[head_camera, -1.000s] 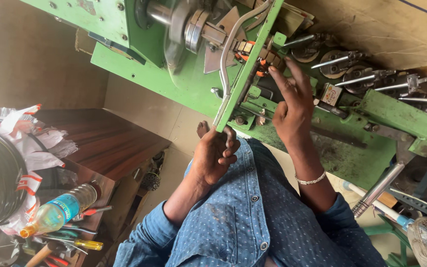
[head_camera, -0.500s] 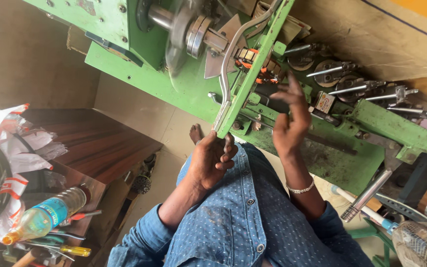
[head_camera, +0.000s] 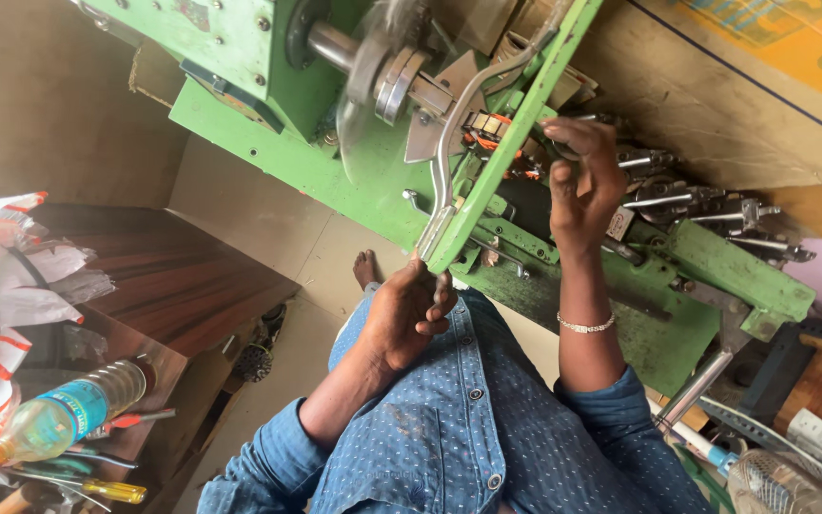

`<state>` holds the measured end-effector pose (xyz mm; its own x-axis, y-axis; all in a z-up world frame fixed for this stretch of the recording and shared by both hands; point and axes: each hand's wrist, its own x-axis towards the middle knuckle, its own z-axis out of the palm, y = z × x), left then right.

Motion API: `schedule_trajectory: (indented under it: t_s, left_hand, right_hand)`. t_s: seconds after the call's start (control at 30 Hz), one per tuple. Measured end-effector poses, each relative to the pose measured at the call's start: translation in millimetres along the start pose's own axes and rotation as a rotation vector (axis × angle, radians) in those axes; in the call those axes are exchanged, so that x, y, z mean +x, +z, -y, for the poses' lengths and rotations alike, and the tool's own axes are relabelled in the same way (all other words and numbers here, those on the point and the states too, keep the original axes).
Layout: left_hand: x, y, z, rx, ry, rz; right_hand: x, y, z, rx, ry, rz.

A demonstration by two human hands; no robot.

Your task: The person operates a green wire coiling machine, feeding a metal wire into the device and guiding it through the mechanism. The person repeatedly adjusts the wire and machine components while the machine runs, then removes the coiled wire.

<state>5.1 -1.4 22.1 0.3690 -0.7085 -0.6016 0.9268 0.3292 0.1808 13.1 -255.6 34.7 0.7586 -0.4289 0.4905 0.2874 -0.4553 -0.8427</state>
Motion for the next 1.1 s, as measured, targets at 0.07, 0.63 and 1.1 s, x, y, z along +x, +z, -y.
schedule_trajectory:
  t_s: [0.07, 0.63, 1.1]
  left_hand:
    - [-0.8, -2.2, -0.9, 0.005, 0.002, 0.032]
    - [-3.3, 2.7, -1.4, 0.042, -0.010, -0.012]
    - [5.3, -20.0, 1.0, 0.132, -0.057, 0.084]
  right_hand:
    - [-3.3, 5.3, -6.4, 0.013, -0.007, 0.007]
    - [-27.8, 51.4, -57.7, 0.053, -0.050, -0.305]
    - [-10.9, 9.1, -6.3, -0.164, -0.003, -0.149]
